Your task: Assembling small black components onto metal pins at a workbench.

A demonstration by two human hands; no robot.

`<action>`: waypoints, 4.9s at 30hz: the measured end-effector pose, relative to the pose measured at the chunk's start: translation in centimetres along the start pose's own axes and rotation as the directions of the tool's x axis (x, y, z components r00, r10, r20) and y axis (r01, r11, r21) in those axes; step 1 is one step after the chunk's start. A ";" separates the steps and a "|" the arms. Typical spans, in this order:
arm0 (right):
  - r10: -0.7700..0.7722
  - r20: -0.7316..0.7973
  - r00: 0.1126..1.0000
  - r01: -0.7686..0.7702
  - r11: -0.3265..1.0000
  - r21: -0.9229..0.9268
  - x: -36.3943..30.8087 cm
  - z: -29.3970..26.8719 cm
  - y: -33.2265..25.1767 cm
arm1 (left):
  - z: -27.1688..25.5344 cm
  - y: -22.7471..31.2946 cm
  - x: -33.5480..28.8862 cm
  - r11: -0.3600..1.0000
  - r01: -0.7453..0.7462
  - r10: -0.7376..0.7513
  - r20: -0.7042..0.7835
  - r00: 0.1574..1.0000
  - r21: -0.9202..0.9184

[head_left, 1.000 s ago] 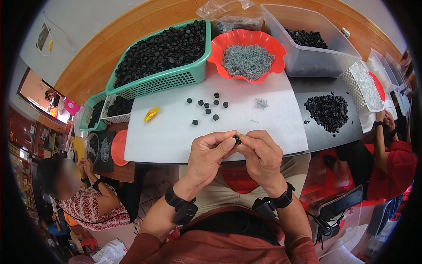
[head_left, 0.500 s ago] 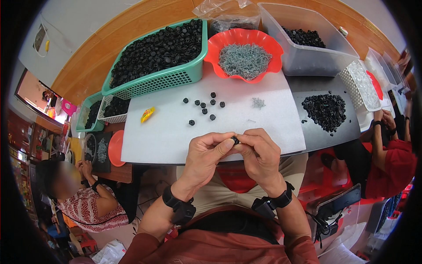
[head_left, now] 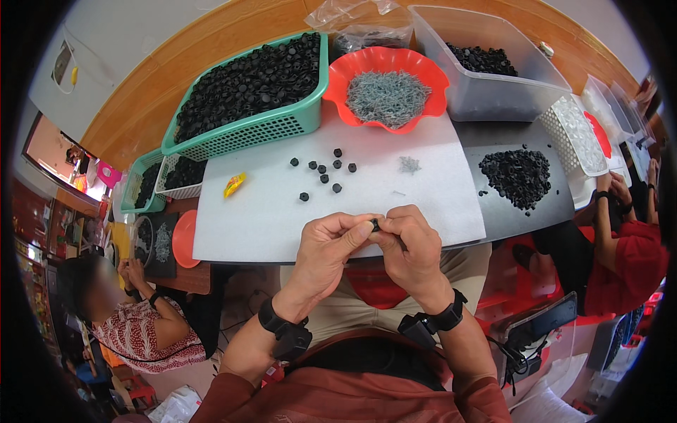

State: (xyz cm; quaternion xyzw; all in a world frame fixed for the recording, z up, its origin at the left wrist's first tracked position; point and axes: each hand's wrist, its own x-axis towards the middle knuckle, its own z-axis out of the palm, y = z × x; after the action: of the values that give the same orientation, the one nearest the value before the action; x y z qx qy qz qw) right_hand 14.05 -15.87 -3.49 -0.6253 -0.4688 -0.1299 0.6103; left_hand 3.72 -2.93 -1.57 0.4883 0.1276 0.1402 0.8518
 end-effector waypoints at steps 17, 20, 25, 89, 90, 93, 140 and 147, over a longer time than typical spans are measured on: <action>0.064 0.080 0.995 -0.064 0.998 -0.012 -0.1 -0.4 -0.3 | -0.2 0.1 -0.1 0.998 0.023 -0.022 0.008 1.000 -0.061; 0.062 0.071 0.996 -0.062 0.998 -0.008 0.0 -0.4 -0.3 | -0.1 0.2 -0.1 0.999 0.014 -0.013 0.011 1.000 -0.046; 0.090 0.040 0.995 -0.091 0.995 0.030 -0.2 -0.2 -0.6 | -0.1 0.0 -0.3 1.000 0.012 -0.012 0.010 1.000 -0.021; 0.282 0.102 0.954 -0.295 0.943 0.155 0.1 -0.5 0.0 | 0.5 -0.2 -1.5 0.846 -0.212 0.384 -0.283 0.879 0.489; 0.302 0.098 0.948 -0.314 0.935 0.163 0.1 -0.5 0.0 | 0.3 0.2 -1.5 0.752 -0.179 0.490 -0.356 0.795 0.635; 0.330 0.107 0.938 -0.344 0.924 0.168 -0.1 -0.5 -0.1 | -1.1 1.8 -1.4 0.180 -0.178 0.780 -0.030 0.625 0.967; 0.326 0.125 0.937 -0.341 0.932 0.125 -0.4 -0.2 0.2 | -6.7 4.3 6.4 -0.118 -0.404 0.487 0.407 0.773 0.907; 0.342 0.129 0.931 -0.358 0.924 0.134 -0.5 -0.2 0.2 | -8.2 5.5 5.2 -0.116 -0.342 0.501 0.352 0.790 0.933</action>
State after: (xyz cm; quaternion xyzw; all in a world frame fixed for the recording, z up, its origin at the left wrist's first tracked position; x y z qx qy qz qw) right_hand 14.04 -16.17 -3.95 -0.6553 -0.3889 0.0506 0.6455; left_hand 5.04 8.15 -1.23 0.9314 0.0741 0.3066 0.1817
